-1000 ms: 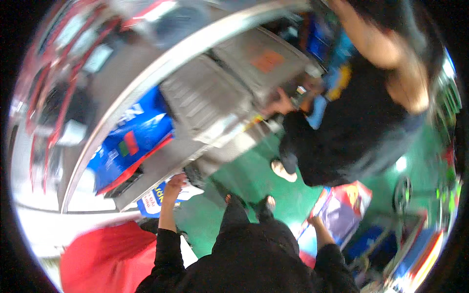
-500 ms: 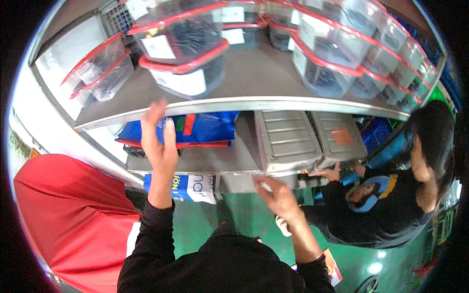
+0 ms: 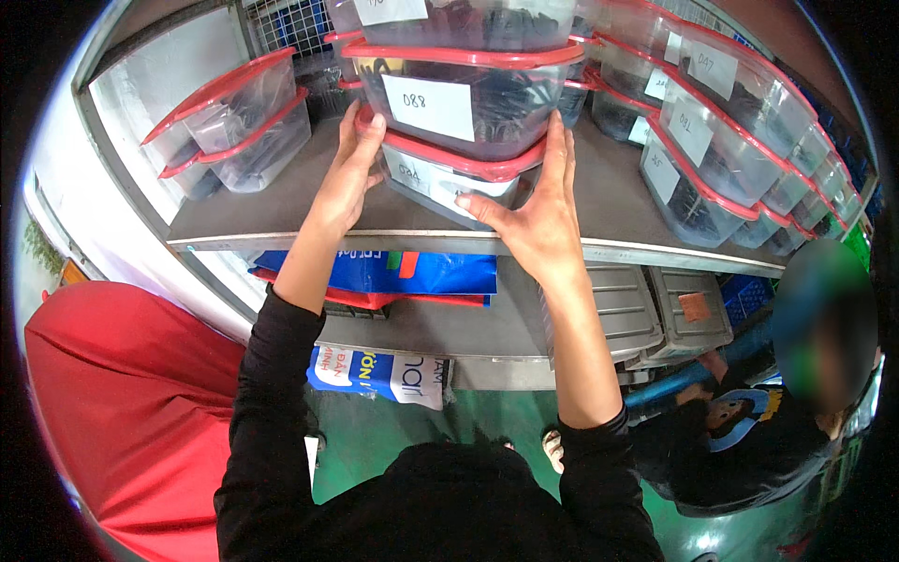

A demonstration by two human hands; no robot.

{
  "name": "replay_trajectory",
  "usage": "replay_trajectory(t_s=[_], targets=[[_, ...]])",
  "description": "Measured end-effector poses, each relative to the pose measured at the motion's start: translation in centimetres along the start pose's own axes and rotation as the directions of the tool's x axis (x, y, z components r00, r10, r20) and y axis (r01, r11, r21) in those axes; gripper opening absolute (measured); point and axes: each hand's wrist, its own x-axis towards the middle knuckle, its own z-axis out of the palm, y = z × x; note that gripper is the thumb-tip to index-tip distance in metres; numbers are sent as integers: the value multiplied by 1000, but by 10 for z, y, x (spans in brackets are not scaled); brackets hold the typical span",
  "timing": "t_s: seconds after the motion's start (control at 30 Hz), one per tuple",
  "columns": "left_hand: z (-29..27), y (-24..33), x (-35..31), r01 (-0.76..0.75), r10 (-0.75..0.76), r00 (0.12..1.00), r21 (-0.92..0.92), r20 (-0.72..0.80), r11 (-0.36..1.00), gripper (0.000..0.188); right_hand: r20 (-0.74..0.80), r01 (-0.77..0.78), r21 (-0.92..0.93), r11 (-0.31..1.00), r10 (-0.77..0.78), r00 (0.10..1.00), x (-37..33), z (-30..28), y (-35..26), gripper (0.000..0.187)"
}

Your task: The person moves and stacks clear plastic containers with red latches on metal shelves. They also handle gray plastic bins and a blue bag, placing them on the shelves and a nearby table.

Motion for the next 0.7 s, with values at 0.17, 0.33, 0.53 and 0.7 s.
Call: replay_trajectory(t_s=[0.17, 0.33, 0.53, 0.7], targets=[[-1, -5, 4, 11, -11, 996, 2, -87, 1000, 88, -42, 70, 46, 996, -68, 997, 1, 4, 10, 112], [19, -1, 14, -15, 12, 999, -77, -40, 997, 86, -59, 77, 27, 997, -76, 995, -17, -10, 0, 100], [19, -17, 36, -15, 45, 994, -275, 104, 961, 64, -106, 26, 201, 979, -5, 994, -11, -26, 30, 118], [45, -7, 34, -13, 36, 998, -418, 46, 908, 54, 125, -37, 349, 936, -7, 992, -2, -30, 43, 129]])
